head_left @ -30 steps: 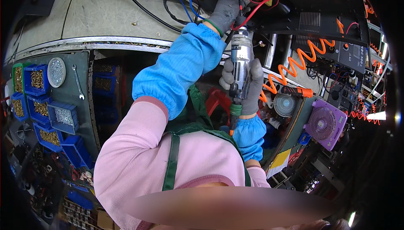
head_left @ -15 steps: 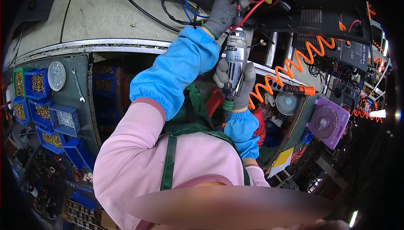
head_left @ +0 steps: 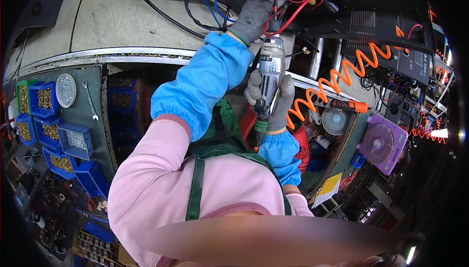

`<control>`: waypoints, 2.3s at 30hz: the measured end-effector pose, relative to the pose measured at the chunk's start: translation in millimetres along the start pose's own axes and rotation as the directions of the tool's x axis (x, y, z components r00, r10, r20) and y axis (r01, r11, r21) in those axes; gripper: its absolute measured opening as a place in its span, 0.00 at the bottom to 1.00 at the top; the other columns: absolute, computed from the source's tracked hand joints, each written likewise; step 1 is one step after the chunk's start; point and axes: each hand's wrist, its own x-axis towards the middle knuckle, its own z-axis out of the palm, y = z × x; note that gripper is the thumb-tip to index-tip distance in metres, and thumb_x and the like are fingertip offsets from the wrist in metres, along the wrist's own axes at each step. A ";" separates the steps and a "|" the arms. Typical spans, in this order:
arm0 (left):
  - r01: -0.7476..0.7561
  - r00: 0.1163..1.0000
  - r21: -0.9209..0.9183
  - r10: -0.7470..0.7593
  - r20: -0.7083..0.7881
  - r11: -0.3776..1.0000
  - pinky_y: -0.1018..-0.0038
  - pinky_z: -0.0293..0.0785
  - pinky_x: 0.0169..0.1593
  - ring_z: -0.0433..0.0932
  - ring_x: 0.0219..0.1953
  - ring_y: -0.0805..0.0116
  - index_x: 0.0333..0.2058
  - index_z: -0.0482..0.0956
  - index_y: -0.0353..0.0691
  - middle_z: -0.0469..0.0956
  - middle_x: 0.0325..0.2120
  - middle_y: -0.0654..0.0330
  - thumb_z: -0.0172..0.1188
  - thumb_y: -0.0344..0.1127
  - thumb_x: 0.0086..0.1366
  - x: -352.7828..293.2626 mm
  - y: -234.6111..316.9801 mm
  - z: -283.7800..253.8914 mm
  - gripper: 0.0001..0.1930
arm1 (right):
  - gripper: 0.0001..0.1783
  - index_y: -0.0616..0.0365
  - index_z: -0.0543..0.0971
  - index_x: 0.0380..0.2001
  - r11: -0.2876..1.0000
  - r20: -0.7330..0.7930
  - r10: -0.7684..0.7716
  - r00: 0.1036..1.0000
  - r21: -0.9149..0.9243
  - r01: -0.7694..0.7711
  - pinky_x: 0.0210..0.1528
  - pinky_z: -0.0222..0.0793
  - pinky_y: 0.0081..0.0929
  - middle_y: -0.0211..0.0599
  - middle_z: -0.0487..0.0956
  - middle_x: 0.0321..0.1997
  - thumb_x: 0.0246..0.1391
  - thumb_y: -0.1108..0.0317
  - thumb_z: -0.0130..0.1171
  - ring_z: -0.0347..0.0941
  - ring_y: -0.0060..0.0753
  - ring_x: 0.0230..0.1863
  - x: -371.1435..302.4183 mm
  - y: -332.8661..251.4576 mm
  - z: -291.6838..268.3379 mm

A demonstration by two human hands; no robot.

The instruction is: Using a pneumatic screwdriver to connect wires and components inside an electronic chassis on an assembly line.

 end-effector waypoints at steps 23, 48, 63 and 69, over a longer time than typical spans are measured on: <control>0.172 0.985 0.102 -0.173 -0.003 0.980 0.83 0.71 0.41 0.74 0.34 0.79 0.45 0.76 0.37 0.79 0.35 0.64 0.59 0.38 0.61 7.6 4.3 6.8 0.16 | 0.46 0.49 0.45 0.65 0.872 -0.289 -0.151 0.945 -0.489 -0.010 0.15 0.71 0.21 0.41 0.73 0.27 0.46 0.48 0.51 0.71 0.27 0.18 8.2 6.6 36.0; 0.069 0.997 0.299 -0.075 0.011 0.952 0.81 0.75 0.42 0.76 0.40 0.73 0.48 0.73 0.33 0.77 0.41 0.60 0.56 0.36 0.63 19.7 -30.4 5.9 0.17 | 0.50 0.49 0.45 0.66 0.930 -0.284 -0.063 0.957 -0.364 -0.047 0.17 0.72 0.21 0.38 0.73 0.26 0.44 0.46 0.54 0.71 0.26 0.18 2.8 -23.1 26.2; 0.156 0.987 0.197 -0.148 -0.054 0.968 0.81 0.74 0.41 0.77 0.36 0.74 0.47 0.75 0.36 0.78 0.38 0.59 0.60 0.40 0.60 16.6 -21.9 16.6 0.19 | 0.46 0.48 0.45 0.66 0.873 -0.303 -0.120 0.946 -0.486 -0.045 0.20 0.71 0.20 0.37 0.72 0.27 0.47 0.53 0.51 0.71 0.24 0.22 3.5 -22.9 35.6; 0.058 0.997 0.328 -0.071 0.026 0.943 0.80 0.71 0.48 0.76 0.42 0.71 0.47 0.73 0.33 0.78 0.40 0.58 0.54 0.30 0.61 16.3 -20.0 8.8 0.15 | 0.47 0.46 0.45 0.66 0.886 -0.275 -0.136 0.952 -0.463 -0.007 0.19 0.73 0.21 0.37 0.74 0.28 0.47 0.47 0.56 0.72 0.24 0.20 -0.3 -16.9 34.5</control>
